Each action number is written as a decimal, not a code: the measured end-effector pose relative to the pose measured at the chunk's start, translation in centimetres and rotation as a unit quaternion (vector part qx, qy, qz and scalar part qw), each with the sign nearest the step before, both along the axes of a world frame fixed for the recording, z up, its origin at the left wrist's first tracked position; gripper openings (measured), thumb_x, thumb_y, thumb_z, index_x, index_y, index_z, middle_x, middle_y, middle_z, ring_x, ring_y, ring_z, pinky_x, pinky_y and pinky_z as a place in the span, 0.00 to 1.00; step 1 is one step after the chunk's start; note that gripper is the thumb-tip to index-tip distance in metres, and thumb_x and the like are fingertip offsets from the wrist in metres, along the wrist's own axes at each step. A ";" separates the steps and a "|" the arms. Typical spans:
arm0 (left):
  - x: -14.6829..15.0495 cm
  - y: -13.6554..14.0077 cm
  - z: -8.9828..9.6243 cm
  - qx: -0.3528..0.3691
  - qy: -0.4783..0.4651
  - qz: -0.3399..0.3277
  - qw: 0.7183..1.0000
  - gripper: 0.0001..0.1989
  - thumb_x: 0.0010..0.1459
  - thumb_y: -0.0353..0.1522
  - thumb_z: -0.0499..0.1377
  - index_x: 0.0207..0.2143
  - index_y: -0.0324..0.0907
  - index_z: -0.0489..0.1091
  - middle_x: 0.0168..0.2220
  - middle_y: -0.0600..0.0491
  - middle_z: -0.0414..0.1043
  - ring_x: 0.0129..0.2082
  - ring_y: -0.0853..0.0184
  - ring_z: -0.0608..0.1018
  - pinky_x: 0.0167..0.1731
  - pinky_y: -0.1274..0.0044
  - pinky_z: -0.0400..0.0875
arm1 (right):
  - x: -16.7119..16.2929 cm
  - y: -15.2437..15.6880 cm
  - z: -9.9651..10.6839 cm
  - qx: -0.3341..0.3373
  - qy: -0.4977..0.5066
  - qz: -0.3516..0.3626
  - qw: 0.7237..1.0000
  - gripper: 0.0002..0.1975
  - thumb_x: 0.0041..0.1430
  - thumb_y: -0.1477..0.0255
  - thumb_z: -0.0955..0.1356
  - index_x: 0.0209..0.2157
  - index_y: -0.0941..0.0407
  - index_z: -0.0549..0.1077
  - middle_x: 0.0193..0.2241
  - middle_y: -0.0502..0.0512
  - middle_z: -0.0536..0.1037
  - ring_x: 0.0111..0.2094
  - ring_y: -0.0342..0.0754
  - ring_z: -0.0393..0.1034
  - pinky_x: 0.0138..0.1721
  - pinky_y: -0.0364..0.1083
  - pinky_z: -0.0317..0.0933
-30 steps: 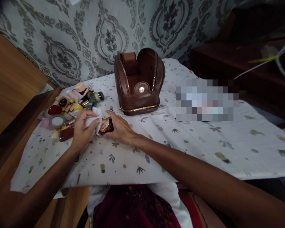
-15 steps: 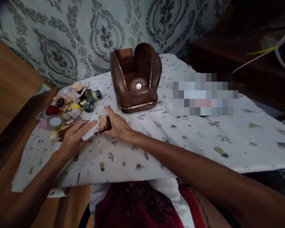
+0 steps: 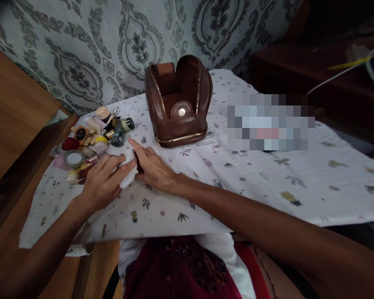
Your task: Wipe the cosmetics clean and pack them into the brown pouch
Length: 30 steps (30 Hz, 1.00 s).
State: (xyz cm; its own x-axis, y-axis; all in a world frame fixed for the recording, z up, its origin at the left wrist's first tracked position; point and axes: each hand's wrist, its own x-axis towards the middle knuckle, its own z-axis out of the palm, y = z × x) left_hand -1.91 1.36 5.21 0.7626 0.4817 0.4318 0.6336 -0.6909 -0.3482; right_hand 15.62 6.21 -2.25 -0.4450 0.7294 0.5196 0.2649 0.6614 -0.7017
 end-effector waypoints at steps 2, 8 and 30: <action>0.2 0.4 0.6 -0.033 -0.006 0.028 0.999 0.15 0.64 0.28 0.51 0.50 0.36 0.70 0.41 0.43 0.70 0.39 0.58 0.71 0.38 0.68 0.69 | 0.0 -0.1 -0.1 0.003 -0.002 -0.002 1.000 0.49 0.53 0.77 0.69 0.70 0.55 0.42 0.51 0.63 0.72 0.54 0.58 0.67 0.54 0.59 0.65; -0.7 3.0 2.0 -0.220 -0.159 0.120 0.955 0.16 0.66 0.39 0.50 0.33 0.39 0.70 0.32 0.50 0.67 0.35 0.63 0.71 0.37 0.72 0.66 | -0.1 0.0 0.0 0.009 -0.001 0.014 1.000 0.49 0.55 0.76 0.69 0.71 0.54 0.38 0.52 0.63 0.73 0.55 0.58 0.67 0.56 0.61 0.64; 0.0 -2.8 -2.6 -0.183 -0.207 0.113 0.954 0.10 0.66 0.34 0.54 0.47 0.42 0.70 0.40 0.48 0.75 0.40 0.63 0.75 0.40 0.73 0.69 | -0.4 -0.1 0.3 -0.058 0.004 -0.024 0.998 0.51 0.52 0.72 0.71 0.70 0.56 0.40 0.45 0.61 0.77 0.46 0.55 0.73 0.48 0.54 0.67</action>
